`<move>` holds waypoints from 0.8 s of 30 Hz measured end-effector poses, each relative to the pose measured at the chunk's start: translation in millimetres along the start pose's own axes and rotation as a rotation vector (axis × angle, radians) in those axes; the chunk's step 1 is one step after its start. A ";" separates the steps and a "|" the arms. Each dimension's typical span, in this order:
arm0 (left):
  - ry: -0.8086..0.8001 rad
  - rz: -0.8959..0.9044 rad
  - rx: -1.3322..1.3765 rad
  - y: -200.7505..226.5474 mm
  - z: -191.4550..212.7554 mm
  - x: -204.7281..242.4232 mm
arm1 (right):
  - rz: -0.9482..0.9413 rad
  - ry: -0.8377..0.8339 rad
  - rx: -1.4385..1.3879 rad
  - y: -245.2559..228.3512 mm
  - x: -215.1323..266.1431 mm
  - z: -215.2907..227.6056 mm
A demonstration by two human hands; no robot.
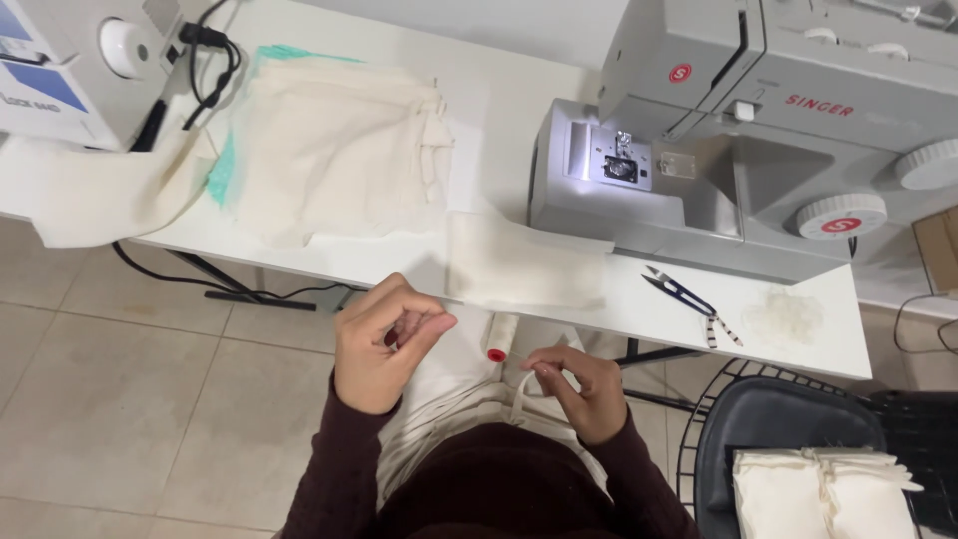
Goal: Preparing a sewing machine by winding thread onto a bobbin and threading the machine.
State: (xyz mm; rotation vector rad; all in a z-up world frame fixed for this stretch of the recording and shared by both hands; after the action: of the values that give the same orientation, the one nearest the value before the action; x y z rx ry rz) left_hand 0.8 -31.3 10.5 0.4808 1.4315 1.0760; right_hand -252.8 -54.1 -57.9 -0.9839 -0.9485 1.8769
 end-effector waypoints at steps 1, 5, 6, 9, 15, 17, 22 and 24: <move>0.033 -0.033 -0.017 2.5 2.3 0.3 | -0.007 -0.003 -0.019 3.4 1.1 0.0; 0.103 -0.110 -0.008 13.5 9.2 2.6 | -0.032 -0.024 -0.035 10.4 8.7 -5.8; 0.105 -0.116 -0.009 14.7 10.0 2.6 | -0.026 -0.023 -0.035 13.8 8.9 -6.2; 0.129 -0.128 0.007 19.0 13.2 5.5 | -0.040 -0.038 -0.007 25.1 11.9 -8.0; 0.153 -0.175 0.009 32.3 20.5 10.0 | 0.021 -0.045 0.136 46.0 13.2 -12.2; 0.189 -0.174 0.032 39.4 24.7 10.0 | 0.045 -0.047 0.192 50.9 11.3 -14.0; 0.217 -0.200 0.036 50.3 29.8 13.3 | 0.010 -0.111 0.194 74.9 12.7 -17.2; 0.227 -0.205 0.041 51.3 29.2 14.5 | 0.009 -0.131 0.206 83.8 14.5 -17.4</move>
State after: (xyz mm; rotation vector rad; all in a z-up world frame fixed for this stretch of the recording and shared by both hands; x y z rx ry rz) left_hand 9.8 14.7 49.1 0.2390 1.6661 0.9604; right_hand -268.3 -70.7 -141.7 -0.7505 -0.8065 2.0205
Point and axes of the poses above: each hand's wrist, its own x-axis away from the middle knuckle, its own z-axis out of the back of the hand, y = z × x, the point moved 3 cm from there along -x, towards the middle knuckle, and after that the axes turned 2 degrees about y, right-handed, at the moved point
